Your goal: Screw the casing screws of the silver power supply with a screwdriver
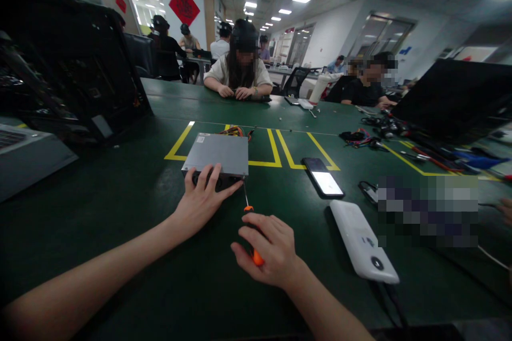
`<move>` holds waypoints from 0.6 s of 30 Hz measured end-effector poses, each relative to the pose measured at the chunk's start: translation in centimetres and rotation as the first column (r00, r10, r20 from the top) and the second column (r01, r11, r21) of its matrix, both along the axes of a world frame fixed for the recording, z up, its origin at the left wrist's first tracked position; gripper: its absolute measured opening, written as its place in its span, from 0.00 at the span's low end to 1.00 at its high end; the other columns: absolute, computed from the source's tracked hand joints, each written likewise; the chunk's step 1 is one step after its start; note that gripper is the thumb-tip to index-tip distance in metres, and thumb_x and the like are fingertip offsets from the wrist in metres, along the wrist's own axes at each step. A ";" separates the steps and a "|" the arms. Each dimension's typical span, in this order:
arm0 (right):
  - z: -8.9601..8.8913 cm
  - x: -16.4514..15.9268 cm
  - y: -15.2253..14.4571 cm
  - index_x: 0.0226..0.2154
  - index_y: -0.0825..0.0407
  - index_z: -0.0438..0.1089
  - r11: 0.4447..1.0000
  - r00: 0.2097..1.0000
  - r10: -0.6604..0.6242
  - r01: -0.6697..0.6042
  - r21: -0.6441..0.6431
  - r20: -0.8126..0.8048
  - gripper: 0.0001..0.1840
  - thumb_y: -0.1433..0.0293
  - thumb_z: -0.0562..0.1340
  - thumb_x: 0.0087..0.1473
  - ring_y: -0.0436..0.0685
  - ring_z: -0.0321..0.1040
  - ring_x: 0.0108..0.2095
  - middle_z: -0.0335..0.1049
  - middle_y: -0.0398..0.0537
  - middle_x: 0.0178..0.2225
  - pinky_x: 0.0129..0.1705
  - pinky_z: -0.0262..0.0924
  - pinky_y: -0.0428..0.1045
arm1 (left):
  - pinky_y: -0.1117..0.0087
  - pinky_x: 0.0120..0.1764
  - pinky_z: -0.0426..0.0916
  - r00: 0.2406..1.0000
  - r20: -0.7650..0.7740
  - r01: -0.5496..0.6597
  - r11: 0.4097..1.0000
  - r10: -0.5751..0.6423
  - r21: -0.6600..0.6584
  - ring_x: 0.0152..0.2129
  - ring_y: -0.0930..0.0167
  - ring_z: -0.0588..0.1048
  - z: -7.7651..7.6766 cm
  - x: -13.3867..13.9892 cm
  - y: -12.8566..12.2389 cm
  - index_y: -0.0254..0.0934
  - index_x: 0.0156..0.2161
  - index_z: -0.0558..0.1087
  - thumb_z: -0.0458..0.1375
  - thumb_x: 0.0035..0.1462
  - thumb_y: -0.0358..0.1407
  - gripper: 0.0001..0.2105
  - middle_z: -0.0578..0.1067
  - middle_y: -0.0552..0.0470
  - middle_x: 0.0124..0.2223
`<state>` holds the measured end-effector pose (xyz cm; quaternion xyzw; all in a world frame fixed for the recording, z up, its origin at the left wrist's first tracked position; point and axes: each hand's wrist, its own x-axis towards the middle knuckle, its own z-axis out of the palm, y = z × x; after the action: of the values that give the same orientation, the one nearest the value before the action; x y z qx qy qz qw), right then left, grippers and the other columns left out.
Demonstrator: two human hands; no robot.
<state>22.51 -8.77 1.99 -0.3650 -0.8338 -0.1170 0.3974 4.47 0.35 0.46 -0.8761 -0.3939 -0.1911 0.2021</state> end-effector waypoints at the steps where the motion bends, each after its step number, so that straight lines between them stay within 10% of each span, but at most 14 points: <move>1: -0.1 0.0 0.0 0.34 0.55 0.67 1.000 1.000 0.011 -0.011 -0.013 -0.001 0.09 0.72 0.61 0.46 0.54 0.69 0.31 0.70 0.53 0.35 0.28 0.64 0.48 | 0.42 0.49 0.49 1.000 0.001 0.001 1.000 -0.001 -0.001 0.55 0.50 0.52 0.0 0.0 0.0 0.55 0.59 0.51 0.50 0.55 0.28 0.29 0.52 0.39 0.59; 18: 0.1 -1.2 -1.1 0.35 0.53 0.62 0.988 0.984 -0.153 0.151 -0.030 -0.087 0.09 0.75 0.59 0.47 0.55 0.69 0.36 0.69 0.54 0.37 0.35 0.67 0.50 | 0.41 0.50 0.47 0.997 0.077 0.031 0.999 -0.030 -0.007 0.56 0.52 0.51 -0.1 0.1 -0.2 0.56 0.58 0.53 0.50 0.55 0.26 0.29 0.52 0.41 0.60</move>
<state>21.33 -9.91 2.14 -0.4370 -0.7862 -0.1212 0.4198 4.58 0.17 0.33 -0.8748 -0.3886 -0.2261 0.1804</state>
